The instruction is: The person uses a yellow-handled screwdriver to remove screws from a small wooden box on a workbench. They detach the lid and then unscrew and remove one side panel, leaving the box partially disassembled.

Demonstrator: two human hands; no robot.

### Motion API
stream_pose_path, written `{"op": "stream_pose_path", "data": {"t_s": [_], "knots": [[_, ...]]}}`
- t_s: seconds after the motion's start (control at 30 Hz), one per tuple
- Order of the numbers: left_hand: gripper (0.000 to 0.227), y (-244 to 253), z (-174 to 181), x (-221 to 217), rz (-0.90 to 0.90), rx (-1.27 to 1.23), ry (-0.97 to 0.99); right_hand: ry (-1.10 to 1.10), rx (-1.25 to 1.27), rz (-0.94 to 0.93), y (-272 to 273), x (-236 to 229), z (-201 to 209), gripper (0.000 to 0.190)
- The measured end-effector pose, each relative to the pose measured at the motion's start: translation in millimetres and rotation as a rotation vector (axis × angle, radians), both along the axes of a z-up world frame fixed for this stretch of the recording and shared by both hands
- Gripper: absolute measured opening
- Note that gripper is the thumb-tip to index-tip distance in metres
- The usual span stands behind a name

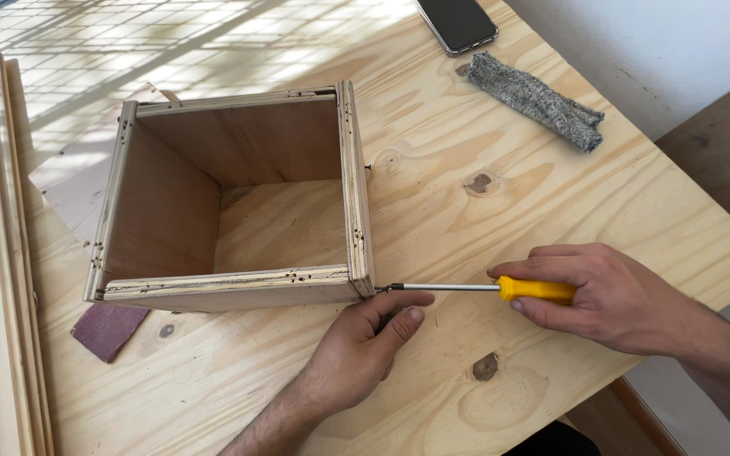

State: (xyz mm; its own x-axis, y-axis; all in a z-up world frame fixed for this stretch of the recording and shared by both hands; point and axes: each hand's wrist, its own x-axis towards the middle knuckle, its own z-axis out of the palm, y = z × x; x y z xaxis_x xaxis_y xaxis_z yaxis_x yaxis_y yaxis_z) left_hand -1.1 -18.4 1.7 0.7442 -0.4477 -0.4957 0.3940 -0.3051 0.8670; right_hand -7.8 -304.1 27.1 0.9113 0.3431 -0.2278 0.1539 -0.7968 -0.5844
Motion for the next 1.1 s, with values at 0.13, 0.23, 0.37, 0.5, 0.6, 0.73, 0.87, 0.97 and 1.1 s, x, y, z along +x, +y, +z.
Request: {"op": "stream_pose_path", "data": {"t_s": [0.13,0.23,0.37,0.5,0.6,0.73,0.87,0.97,1.1], "knots": [[0.039,-0.2,-9.0,-3.9,0.061,-0.104,-0.016,-0.006,0.019,0.018,0.3,-2.5,-2.5,0.043],[0.04,-1.1,-7.9,-3.1,0.092,-0.127,-0.026,0.0,0.031,0.024,2.2,-1.9,-6.2,0.044],[0.042,-1.3,-8.4,-3.6,0.098,-0.105,-0.084,0.05,0.051,-0.028,1.3,-2.1,-10.2,0.043],[0.039,-3.1,-11.9,-5.4,0.154,-0.146,-0.082,0.016,0.065,-0.005,-1.5,-4.8,-12.9,0.042],[0.04,-1.4,-5.5,-4.8,0.1,-0.143,-0.097,0.006,0.03,-0.004,0.5,-7.8,-11.5,0.044],[0.04,-0.7,-4.0,-4.1,0.101,-0.151,-0.102,-0.085,0.024,0.024,4.3,-9.9,-4.4,0.043],[0.04,-1.2,-1.8,-4.4,0.112,-0.163,-0.088,-0.039,0.0,0.017,2.2,-8.7,-1.8,0.045],[0.042,-2.2,-6.5,-5.2,0.147,-0.229,-0.057,0.222,-0.029,-0.033,-2.4,-2.2,-1.2,0.036],[0.04,-2.3,-10.8,-5.9,0.152,-0.234,-0.08,-0.157,-0.03,0.109,5.4,-11.8,-7.5,0.03]]}}
